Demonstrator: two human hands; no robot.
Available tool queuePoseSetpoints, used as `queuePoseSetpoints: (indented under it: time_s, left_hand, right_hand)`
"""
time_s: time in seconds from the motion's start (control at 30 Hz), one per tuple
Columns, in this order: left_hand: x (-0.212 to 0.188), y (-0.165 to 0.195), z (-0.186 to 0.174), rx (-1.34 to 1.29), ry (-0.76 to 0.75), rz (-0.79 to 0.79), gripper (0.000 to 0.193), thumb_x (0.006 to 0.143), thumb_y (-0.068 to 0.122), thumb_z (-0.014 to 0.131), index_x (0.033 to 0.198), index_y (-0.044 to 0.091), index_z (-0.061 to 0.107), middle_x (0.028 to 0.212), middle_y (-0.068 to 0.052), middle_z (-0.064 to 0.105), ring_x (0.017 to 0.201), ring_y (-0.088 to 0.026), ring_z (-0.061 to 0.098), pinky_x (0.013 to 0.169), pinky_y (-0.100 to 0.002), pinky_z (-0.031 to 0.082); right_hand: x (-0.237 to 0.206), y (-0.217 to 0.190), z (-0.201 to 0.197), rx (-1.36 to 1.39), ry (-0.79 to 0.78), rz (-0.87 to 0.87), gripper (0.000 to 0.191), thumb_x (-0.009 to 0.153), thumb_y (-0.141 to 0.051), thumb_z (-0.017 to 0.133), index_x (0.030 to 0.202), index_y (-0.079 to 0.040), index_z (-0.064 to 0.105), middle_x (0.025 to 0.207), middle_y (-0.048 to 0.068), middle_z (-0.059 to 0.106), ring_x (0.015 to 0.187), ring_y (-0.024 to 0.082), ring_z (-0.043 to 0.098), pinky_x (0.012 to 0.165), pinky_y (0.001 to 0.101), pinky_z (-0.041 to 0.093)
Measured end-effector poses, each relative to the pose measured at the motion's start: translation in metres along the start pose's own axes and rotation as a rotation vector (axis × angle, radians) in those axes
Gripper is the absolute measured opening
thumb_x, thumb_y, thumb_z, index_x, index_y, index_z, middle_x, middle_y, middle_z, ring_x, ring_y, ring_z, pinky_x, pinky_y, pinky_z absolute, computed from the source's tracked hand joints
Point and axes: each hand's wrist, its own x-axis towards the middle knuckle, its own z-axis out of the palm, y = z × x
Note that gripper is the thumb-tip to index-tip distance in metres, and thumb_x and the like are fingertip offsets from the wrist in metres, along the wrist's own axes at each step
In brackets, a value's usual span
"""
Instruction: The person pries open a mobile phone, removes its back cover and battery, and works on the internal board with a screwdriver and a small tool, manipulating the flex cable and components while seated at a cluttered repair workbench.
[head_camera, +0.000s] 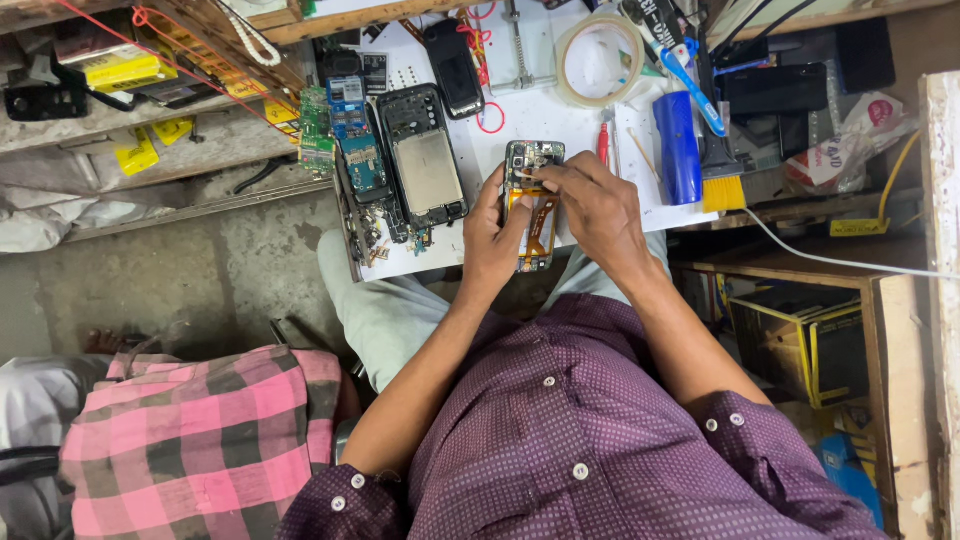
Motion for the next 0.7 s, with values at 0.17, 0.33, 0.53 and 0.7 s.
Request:
queuePoseSetpoints:
  time_s: [0.17,0.33,0.53,0.7]
  left_hand:
    - [0.0006,0.0022,0.0003,0.052,0.013,0.042,0.047,0.104,0.002,0.057,0.150,-0.002,0.047,0.123,-0.007,0.069,0.110,-0.009,0.062,0.098,-0.026,0.052]
    - [0.0000,0.0046,0.0001,0.084,0.019,0.017,0.047,0.103,0.003,0.057,0.149,-0.002,0.048,0.119,-0.007,0.070,0.106,-0.008,0.063,0.095,-0.026,0.053]
    - [0.0003,0.0049,0.0000,0.076,0.017,0.051,0.047,0.104,0.002,0.057,0.150,-0.002,0.048,0.122,-0.008,0.069,0.109,-0.008,0.062,0.097,-0.027,0.053]
    - [-0.0003,0.0047,0.0007,0.067,0.023,0.027,0.048,0.103,0.003,0.058,0.150,-0.002,0.047,0.120,-0.007,0.070,0.107,-0.008,0.064,0.095,-0.026,0.053]
  right_hand:
    - [-0.0003,-0.0010,0.0011,-0.023,0.029,0.003,0.039,0.089,0.017,0.062,0.121,-0.001,0.073,0.096,0.014,0.066,0.086,0.029,0.071,0.073,0.0373,0.056]
    - [-0.0020,0.0001,0.0024,-0.023,0.024,-0.012,0.038,0.088,0.017,0.062,0.120,-0.002,0.073,0.097,0.015,0.066,0.087,0.029,0.071,0.074,0.0373,0.057]
    - [-0.0027,-0.0001,0.0060,-0.024,0.036,-0.008,0.035,0.089,0.014,0.064,0.118,-0.003,0.074,0.099,0.013,0.067,0.088,0.029,0.072,0.075,0.0367,0.057]
    - [-0.0037,0.0000,0.0052,-0.043,0.042,-0.020,0.034,0.089,0.012,0.066,0.118,-0.004,0.074,0.101,0.014,0.067,0.088,0.029,0.072,0.075,0.0367,0.058]
